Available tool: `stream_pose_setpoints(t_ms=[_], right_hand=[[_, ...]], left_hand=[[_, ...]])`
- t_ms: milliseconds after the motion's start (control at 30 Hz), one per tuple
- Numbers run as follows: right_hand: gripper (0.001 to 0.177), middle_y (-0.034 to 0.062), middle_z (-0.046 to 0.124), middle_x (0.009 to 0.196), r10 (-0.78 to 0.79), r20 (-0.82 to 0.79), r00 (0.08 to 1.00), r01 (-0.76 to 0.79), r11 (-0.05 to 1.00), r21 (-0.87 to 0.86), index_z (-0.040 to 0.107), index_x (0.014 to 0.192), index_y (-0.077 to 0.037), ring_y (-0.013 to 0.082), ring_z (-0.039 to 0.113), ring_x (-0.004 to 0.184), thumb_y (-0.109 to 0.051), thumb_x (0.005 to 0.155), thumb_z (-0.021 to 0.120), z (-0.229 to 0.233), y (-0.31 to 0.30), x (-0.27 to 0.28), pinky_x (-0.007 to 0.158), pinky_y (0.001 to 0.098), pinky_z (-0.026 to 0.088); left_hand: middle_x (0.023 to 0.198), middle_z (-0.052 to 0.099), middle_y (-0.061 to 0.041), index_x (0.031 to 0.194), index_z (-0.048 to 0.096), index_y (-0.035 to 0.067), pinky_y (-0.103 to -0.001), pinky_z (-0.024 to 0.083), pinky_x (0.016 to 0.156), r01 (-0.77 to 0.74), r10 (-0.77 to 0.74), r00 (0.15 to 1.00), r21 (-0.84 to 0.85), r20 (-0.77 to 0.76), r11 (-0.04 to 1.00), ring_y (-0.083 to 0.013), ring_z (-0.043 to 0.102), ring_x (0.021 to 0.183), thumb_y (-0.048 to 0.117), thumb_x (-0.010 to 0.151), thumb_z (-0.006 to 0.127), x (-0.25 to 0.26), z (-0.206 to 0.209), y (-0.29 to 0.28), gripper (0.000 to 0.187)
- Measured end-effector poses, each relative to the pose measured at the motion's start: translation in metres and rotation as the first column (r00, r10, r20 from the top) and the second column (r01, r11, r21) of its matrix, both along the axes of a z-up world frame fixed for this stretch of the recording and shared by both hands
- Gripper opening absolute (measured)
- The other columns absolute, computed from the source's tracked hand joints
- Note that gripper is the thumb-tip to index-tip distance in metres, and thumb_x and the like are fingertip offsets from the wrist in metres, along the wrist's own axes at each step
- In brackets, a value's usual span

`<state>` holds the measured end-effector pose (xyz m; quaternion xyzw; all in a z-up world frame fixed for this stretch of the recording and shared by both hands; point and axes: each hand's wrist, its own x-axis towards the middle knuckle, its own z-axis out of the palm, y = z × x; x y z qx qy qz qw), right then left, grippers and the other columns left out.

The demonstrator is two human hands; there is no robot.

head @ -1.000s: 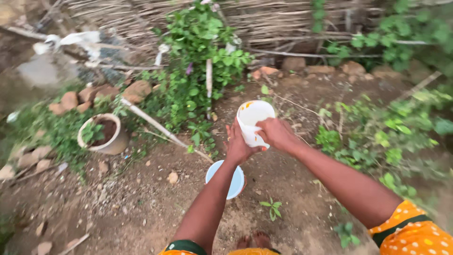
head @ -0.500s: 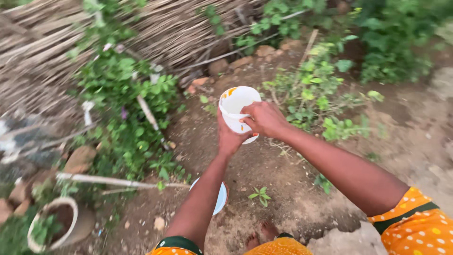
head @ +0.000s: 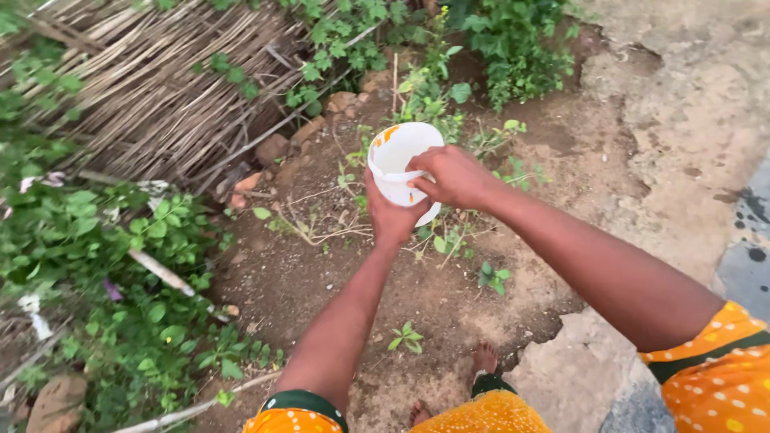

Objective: The person fills a white bucket with water from a large blue drum using a mug. They then carry the bucket through the garden and water several plants by pouring water over them with the mug.

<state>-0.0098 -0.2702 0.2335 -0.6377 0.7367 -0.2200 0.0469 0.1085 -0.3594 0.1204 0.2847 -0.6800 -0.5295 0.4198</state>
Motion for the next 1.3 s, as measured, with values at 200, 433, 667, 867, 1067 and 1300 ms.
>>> stream_pose_setpoints(t_ms=[200, 433, 667, 867, 1067, 1300], right_hand=[[0.033, 0.0157, 0.073, 0.115, 0.022, -0.009, 1.000, -0.023, 0.996, -0.090, 0.074, 0.114, -0.007, 0.0365, 0.067, 0.109, -0.034, 0.095, 0.071, 0.005, 0.033, -0.098, 0.097, 0.0467, 0.052], [0.030, 0.0183, 0.069, 0.129, -0.278, 0.021, 0.960, 0.274, 0.930, -0.244, 0.069, 0.126, -0.007, 0.0376, 0.062, 0.124, -0.028, 0.105, 0.063, -0.002, 0.063, -0.247, 0.107, 0.0485, 0.046], [0.038, 0.0212, 0.068, 0.127, -0.437, -0.058, 0.898, 0.435, 0.899, -0.038, 0.067, 0.127, -0.006, 0.0408, 0.060, 0.122, -0.026, 0.095, 0.070, -0.011, 0.095, -0.357, 0.104, 0.0493, 0.048], [0.040, 0.0242, 0.064, 0.131, -0.441, -0.148, 0.885, 0.439, 0.897, -0.049, 0.068, 0.125, -0.006, 0.0431, 0.056, 0.125, -0.028, 0.093, 0.072, -0.016, 0.108, -0.415, 0.103, 0.0521, 0.045], [0.046, 0.0254, 0.065, 0.124, -0.506, -0.134, 0.852, 0.515, 0.856, 0.043, 0.063, 0.132, -0.007, 0.0427, 0.057, 0.124, -0.031, 0.094, 0.070, -0.034, 0.117, -0.464, 0.104, 0.0518, 0.047], [0.048, 0.0255, 0.066, 0.124, -0.486, -0.130, 0.864, 0.496, 0.866, 0.058, 0.063, 0.133, -0.006, 0.0435, 0.058, 0.122, -0.031, 0.093, 0.070, -0.047, 0.096, -0.558, 0.103, 0.0518, 0.047]], left_hand=[[0.139, 0.061, -0.016, 0.153, 0.031, 0.009, -0.041, 0.053, 0.106, 0.053, -0.053, 0.998, -0.001, 0.038, 0.999, -0.0294, 0.063, 0.127, 0.024, 0.053, 0.099, -0.093, -0.004, 0.020, 0.122], [0.142, 0.057, -0.017, 0.154, 0.031, 0.008, -0.042, 0.049, 0.110, 0.067, -0.065, 0.997, -0.099, 0.031, 0.993, -0.0302, 0.059, 0.130, 0.023, 0.053, 0.100, -0.198, 0.011, 0.040, 0.123], [0.140, 0.060, -0.016, 0.154, 0.031, 0.008, -0.042, 0.051, 0.110, 0.086, -0.086, 0.996, -0.080, 0.002, 0.993, -0.0300, 0.062, 0.129, 0.023, 0.055, 0.100, -0.278, 0.026, 0.045, 0.122], [0.140, 0.058, -0.017, 0.154, 0.030, 0.009, -0.044, 0.049, 0.110, 0.048, -0.033, 0.991, -0.117, 0.127, 0.992, -0.0319, 0.060, 0.129, 0.029, 0.052, 0.101, -0.337, 0.028, 0.028, 0.125], [0.147, 0.053, -0.018, 0.155, 0.031, 0.007, -0.045, 0.045, 0.115, 0.019, -0.024, 1.000, -0.191, -0.020, 0.981, -0.0335, 0.055, 0.136, 0.030, 0.052, 0.100, -0.407, 0.012, 0.014, 0.126], [0.145, 0.055, -0.017, 0.155, 0.031, 0.006, -0.042, 0.044, 0.115, 0.072, -0.053, 0.995, -0.250, 0.084, 0.965, -0.0326, 0.056, 0.134, 0.029, 0.052, 0.102, -0.480, 0.000, -0.012, 0.128]])
